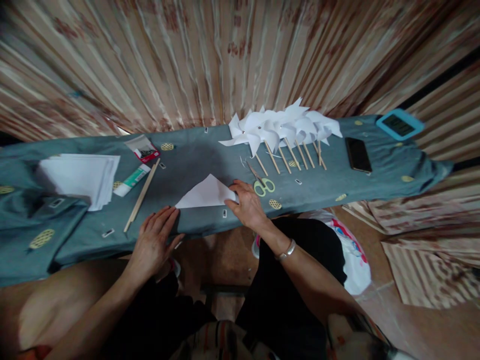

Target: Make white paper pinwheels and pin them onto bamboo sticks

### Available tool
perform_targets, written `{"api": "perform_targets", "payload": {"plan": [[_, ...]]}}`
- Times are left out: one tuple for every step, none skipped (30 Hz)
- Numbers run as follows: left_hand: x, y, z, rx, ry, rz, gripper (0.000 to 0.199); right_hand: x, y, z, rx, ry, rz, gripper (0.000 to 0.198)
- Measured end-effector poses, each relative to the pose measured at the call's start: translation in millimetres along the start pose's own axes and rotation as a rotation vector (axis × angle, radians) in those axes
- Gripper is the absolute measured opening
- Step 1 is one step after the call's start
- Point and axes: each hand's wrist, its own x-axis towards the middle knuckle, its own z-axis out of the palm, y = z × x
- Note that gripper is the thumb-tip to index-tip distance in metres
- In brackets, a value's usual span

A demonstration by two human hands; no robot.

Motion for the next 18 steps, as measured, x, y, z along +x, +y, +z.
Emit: {"api": "perform_targets", "payload": {"plan": [[1, 0, 0, -0.003, 0.009, 0.002, 0.052, 1, 0, 0, 0.012, 0.007, 0.006, 0.034], [1, 0, 0, -0.005, 0.017, 0.005, 0.051, 1, -1, -1, 0.017, 0.011, 0.008, 0.037], [2, 0, 0, -0.005, 0.023, 0.008, 0.05, 1, -2, -1, 0.016, 0.012, 0.007, 0.04], [2, 0, -1, -0.004, 0.026, 0.011, 0.05, 1, -3, -1, 0.009, 0.009, 0.003, 0.041], [3, 1, -1, -0.002, 0.025, 0.011, 0.05, 0, -4, -2, -0.001, 0.004, -0.002, 0.042], [3, 2, -1, -0.001, 0.025, 0.008, 0.051, 0, -6, -2, -0.013, 0.0, -0.007, 0.042], [3, 2, -1, -0.001, 0.026, 0.003, 0.052, -1, -6, -2, -0.023, -0.001, -0.01, 0.041], [4, 3, -1, -0.003, 0.029, -0.006, 0.052, -2, -7, -2, -0.029, -0.002, -0.007, 0.04], [4, 3, 0, -0.007, 0.033, -0.016, 0.052, -2, -8, -2, -0.029, -0.003, 0.002, 0.039], [5, 3, 1, -0.013, 0.042, -0.025, 0.052, -2, -8, -2, -0.022, -0.005, 0.017, 0.038], [7, 3, 1, -0.019, 0.054, -0.033, 0.052, -2, -9, -3, -0.008, -0.01, 0.037, 0.037], [8, 3, 2, -0.026, 0.069, -0.04, 0.052, -1, -9, -4, 0.012, -0.016, 0.061, 0.036], [10, 2, 3, -0.033, 0.083, -0.047, 0.052, -1, -10, -4, 0.035, -0.021, 0.084, 0.036], [12, 1, 4, -0.04, 0.093, -0.054, 0.052, 0, -10, -5, 0.058, -0.023, 0.103, 0.036], [14, 0, 5, -0.048, 0.1, -0.062, 0.053, 1, -11, -6, 0.079, -0.021, 0.116, 0.037], [16, -1, 5, -0.056, 0.103, -0.072, 0.053, 2, -12, -6, 0.095, -0.017, 0.123, 0.037], [17, -2, 6, -0.064, 0.103, -0.081, 0.052, 2, -12, -6, 0.105, -0.012, 0.125, 0.036], [19, -3, 6, -0.072, 0.104, -0.088, 0.052, 3, -13, -6, 0.111, -0.008, 0.125, 0.034]]}}
